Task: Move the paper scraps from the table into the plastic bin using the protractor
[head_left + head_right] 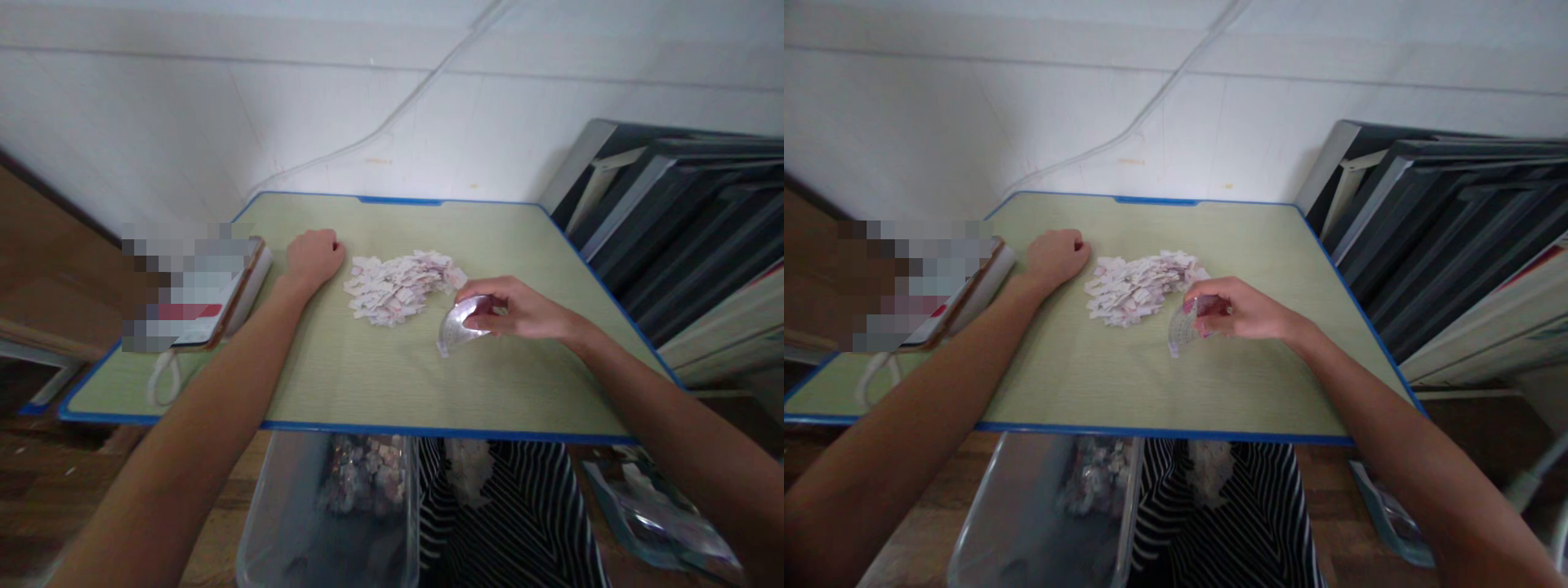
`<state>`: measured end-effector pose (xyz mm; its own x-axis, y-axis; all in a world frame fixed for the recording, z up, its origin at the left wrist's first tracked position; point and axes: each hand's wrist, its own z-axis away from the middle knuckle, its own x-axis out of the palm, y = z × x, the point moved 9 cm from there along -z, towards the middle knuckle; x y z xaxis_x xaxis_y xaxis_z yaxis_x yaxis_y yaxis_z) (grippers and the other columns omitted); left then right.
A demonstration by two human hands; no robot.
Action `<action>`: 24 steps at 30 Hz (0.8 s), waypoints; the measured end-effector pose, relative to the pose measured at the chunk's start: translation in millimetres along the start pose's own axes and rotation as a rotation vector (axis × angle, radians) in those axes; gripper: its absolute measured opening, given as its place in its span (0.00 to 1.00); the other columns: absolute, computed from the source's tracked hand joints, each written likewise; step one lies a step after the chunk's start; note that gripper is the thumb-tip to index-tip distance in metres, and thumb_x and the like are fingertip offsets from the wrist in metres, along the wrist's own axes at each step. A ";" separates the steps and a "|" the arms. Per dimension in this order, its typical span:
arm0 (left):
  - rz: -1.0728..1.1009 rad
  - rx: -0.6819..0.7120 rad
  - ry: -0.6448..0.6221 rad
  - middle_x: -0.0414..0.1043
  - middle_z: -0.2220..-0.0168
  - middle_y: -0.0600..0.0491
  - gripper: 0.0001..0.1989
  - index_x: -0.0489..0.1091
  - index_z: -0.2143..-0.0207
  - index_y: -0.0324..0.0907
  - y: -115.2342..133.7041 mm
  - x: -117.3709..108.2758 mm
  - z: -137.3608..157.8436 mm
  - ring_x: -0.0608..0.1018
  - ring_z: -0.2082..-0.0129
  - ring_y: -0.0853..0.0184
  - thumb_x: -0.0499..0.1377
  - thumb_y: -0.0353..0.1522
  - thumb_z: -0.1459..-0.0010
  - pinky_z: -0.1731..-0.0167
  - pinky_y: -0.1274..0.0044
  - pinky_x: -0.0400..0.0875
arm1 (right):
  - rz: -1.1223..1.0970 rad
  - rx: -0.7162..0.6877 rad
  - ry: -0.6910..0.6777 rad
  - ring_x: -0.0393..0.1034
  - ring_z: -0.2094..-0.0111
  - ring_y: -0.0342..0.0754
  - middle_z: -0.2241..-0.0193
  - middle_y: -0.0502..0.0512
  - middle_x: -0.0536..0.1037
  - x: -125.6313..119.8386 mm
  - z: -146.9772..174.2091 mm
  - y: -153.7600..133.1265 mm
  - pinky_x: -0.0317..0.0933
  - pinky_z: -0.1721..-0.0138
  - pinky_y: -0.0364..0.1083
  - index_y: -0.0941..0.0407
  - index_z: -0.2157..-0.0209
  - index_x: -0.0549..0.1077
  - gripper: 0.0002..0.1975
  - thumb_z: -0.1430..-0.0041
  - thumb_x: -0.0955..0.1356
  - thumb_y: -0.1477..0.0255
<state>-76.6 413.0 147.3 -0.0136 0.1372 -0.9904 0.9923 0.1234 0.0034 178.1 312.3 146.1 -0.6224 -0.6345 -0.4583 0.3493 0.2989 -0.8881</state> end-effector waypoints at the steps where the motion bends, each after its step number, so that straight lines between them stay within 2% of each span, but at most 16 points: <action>1: -0.006 -0.001 0.001 0.78 0.52 0.40 0.23 0.75 0.51 0.40 0.3 -0.5 0.2 0.78 0.51 0.51 0.44 0.36 0.38 0.54 0.66 0.72 | -0.030 0.036 -0.038 0.66 0.77 0.40 0.76 0.48 0.73 4.4 0.3 3.9 0.59 0.80 0.38 0.58 0.62 0.71 0.13 0.45 0.73 0.66; 5: -0.016 -0.003 -0.001 0.78 0.51 0.39 0.23 0.75 0.51 0.40 0.9 -1.1 0.7 0.77 0.52 0.51 0.45 0.36 0.38 0.55 0.66 0.72 | -0.079 0.113 -0.164 0.67 0.77 0.39 0.75 0.48 0.73 19.7 3.7 8.0 0.60 0.81 0.37 0.58 0.61 0.71 0.15 0.46 0.74 0.65; 10: -0.010 -0.005 0.015 0.78 0.52 0.40 0.23 0.75 0.51 0.41 -0.3 -0.6 0.3 0.78 0.51 0.52 0.45 0.36 0.37 0.54 0.66 0.72 | -0.033 0.081 -0.309 0.66 0.77 0.38 0.76 0.47 0.73 36.4 8.6 -6.7 0.59 0.79 0.37 0.60 0.62 0.73 0.11 0.44 0.72 0.68; 15: -0.020 0.006 0.014 0.78 0.52 0.40 0.23 0.75 0.51 0.39 -0.1 0.6 -0.4 0.78 0.52 0.51 0.44 0.36 0.38 0.55 0.66 0.72 | -0.026 0.059 -0.471 0.65 0.78 0.38 0.78 0.47 0.72 53.3 14.4 -14.1 0.56 0.79 0.37 0.62 0.61 0.75 0.13 0.44 0.73 0.68; 24: -0.023 0.003 0.015 0.78 0.53 0.40 0.23 0.75 0.51 0.39 -1.2 2.3 -2.6 0.78 0.53 0.50 0.45 0.36 0.38 0.57 0.65 0.73 | -0.119 0.146 -0.535 0.67 0.79 0.38 0.77 0.47 0.73 56.4 19.7 -1.1 0.60 0.81 0.35 0.61 0.62 0.74 0.14 0.46 0.74 0.66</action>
<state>-78.1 415.7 145.4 -0.0386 0.1488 -0.9881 0.9921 0.1238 -0.0201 156.4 262.2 122.0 -0.2353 -0.9420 -0.2394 0.4152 0.1253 -0.9011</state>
